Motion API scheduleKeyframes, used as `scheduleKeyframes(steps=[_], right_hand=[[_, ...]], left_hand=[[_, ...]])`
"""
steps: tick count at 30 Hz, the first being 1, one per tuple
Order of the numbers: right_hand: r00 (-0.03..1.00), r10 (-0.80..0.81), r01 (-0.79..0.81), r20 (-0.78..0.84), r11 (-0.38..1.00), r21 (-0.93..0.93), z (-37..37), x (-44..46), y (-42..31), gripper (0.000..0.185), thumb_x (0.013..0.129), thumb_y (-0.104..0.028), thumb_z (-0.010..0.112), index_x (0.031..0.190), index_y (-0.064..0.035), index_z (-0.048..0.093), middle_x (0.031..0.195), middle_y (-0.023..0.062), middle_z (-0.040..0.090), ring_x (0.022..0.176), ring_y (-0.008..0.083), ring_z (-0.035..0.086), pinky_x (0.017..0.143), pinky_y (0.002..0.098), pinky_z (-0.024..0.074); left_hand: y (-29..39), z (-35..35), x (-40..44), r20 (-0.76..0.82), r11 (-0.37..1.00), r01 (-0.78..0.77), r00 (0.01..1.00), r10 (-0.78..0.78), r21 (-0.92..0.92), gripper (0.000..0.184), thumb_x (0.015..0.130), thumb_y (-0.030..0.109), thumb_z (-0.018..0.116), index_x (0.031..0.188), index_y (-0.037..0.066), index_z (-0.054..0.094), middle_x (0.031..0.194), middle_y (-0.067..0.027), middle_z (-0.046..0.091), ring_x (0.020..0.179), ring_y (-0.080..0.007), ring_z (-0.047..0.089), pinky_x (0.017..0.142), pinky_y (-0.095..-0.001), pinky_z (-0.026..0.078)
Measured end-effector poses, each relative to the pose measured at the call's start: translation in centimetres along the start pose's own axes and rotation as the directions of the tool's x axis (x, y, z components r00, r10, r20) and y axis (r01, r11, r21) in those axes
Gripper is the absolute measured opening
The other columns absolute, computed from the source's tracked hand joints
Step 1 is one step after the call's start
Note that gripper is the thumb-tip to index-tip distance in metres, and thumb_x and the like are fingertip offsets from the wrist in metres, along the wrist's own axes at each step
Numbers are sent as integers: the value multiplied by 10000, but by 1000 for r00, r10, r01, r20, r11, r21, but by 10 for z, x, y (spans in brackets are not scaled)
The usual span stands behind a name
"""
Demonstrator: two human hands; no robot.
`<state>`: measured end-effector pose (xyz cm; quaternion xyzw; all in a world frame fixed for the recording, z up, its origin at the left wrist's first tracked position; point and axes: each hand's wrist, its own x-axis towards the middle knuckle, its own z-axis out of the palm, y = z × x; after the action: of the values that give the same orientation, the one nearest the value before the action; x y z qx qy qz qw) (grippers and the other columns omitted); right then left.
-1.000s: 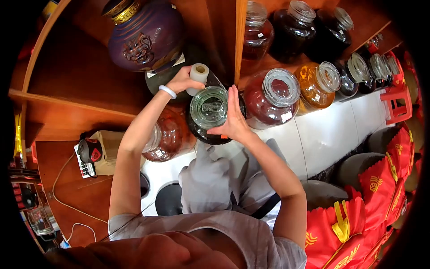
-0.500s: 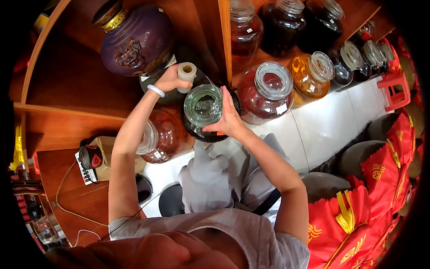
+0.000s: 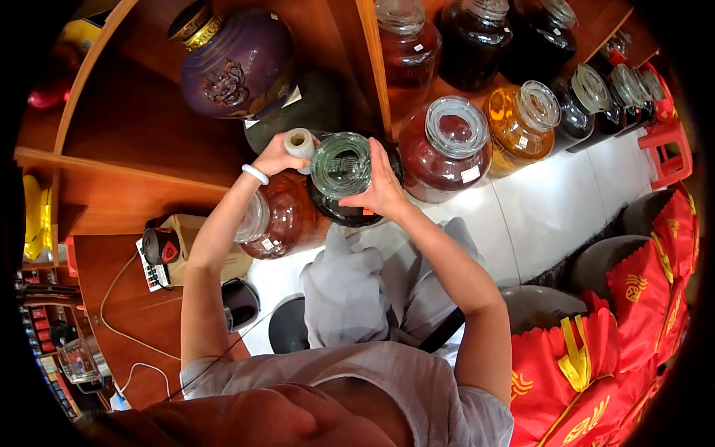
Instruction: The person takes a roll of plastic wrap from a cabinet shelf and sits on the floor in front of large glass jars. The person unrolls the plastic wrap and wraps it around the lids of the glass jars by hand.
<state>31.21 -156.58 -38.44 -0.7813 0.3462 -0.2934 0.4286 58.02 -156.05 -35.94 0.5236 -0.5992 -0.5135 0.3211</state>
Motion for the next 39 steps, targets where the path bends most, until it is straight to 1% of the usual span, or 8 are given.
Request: scheduleKeyframes(steps=[8, 12, 14, 22, 25, 28, 32, 39], right_hand=[[999, -25, 25, -30, 1000, 2, 4, 1, 5, 1265, 454, -279, 870, 1360, 52, 52, 1370, 263, 194, 1280, 382, 240, 1062, 399, 248], [1000, 14, -14, 2, 1000, 27, 4, -1, 2, 1293, 449, -273, 874, 1369, 36, 20, 1385, 250, 165, 1297, 374, 206, 1074, 396, 230], [1000, 16, -16, 23, 1000, 22, 3, 0, 3, 1310, 442, -279, 875, 1370, 33, 4, 1388, 249, 151, 1301, 375, 195, 1075, 398, 230], [1000, -5, 5, -5, 1000, 10, 0, -1, 0, 1239, 456, -266, 867, 1363, 25, 75, 1372, 244, 204, 1285, 367, 239, 1063, 396, 257], [1000, 6, -6, -4, 1000, 5, -1, -1, -2, 1228, 457, -265, 867, 1362, 24, 88, 1372, 240, 213, 1281, 363, 253, 1060, 393, 264], [1000, -12, 12, -6, 1000, -1, -1, -1, -1, 1222, 459, -261, 866, 1360, 24, 92, 1372, 240, 212, 1281, 360, 254, 1058, 395, 269], [999, -38, 38, -25, 999, 13, 3, -1, 5, 1216, 461, -258, 865, 1359, 25, 94, 1370, 235, 218, 1279, 362, 256, 1055, 395, 271], [996, -68, 68, -57, 998, 13, 8, -2, 7, 1220, 459, -256, 866, 1365, 8, 93, 1367, 226, 219, 1268, 365, 268, 1047, 401, 275]], left_hand=[[-12, 16, -10, -179, 991, 23, 983, -47, -134, 537, 582, 35, 685, 1097, 10, 537, 997, -40, 590, 935, -138, 544, 866, -282, 423], [-19, 23, -12, -268, 996, 28, 962, -51, -86, 613, 552, 2, 694, 1130, 6, 489, 1015, -47, 575, 931, -146, 542, 867, -288, 423], [-17, 25, -11, -318, 997, 27, 948, -5, 66, 597, 554, 9, 700, 1114, 5, 494, 1007, -50, 575, 924, -146, 540, 865, -288, 424], [-8, 31, -24, -382, 996, -39, 922, 66, 79, 524, 546, -5, 702, 1041, 11, 532, 944, -35, 593, 869, -128, 553, 833, -271, 440], [-2, 34, -34, -340, 997, -6, 940, -19, -73, 506, 545, -24, 676, 1030, 13, 537, 937, -31, 594, 871, -129, 557, 832, -268, 440], [-7, 37, -45, -327, 1000, -14, 945, 17, 11, 496, 556, -41, 649, 1037, 10, 534, 953, -35, 589, 893, -138, 554, 841, -272, 436], [-4, 53, -50, -406, 982, 78, 903, -143, -173, 528, 562, -53, 640, 1071, 6, 513, 1005, -51, 575, 934, -151, 544, 870, -285, 422], [-13, 66, -49, -496, 975, -16, 863, -98, -220, 574, 545, -42, 731, 1073, 11, 512, 981, -46, 585, 905, -149, 555, 846, -302, 445]])
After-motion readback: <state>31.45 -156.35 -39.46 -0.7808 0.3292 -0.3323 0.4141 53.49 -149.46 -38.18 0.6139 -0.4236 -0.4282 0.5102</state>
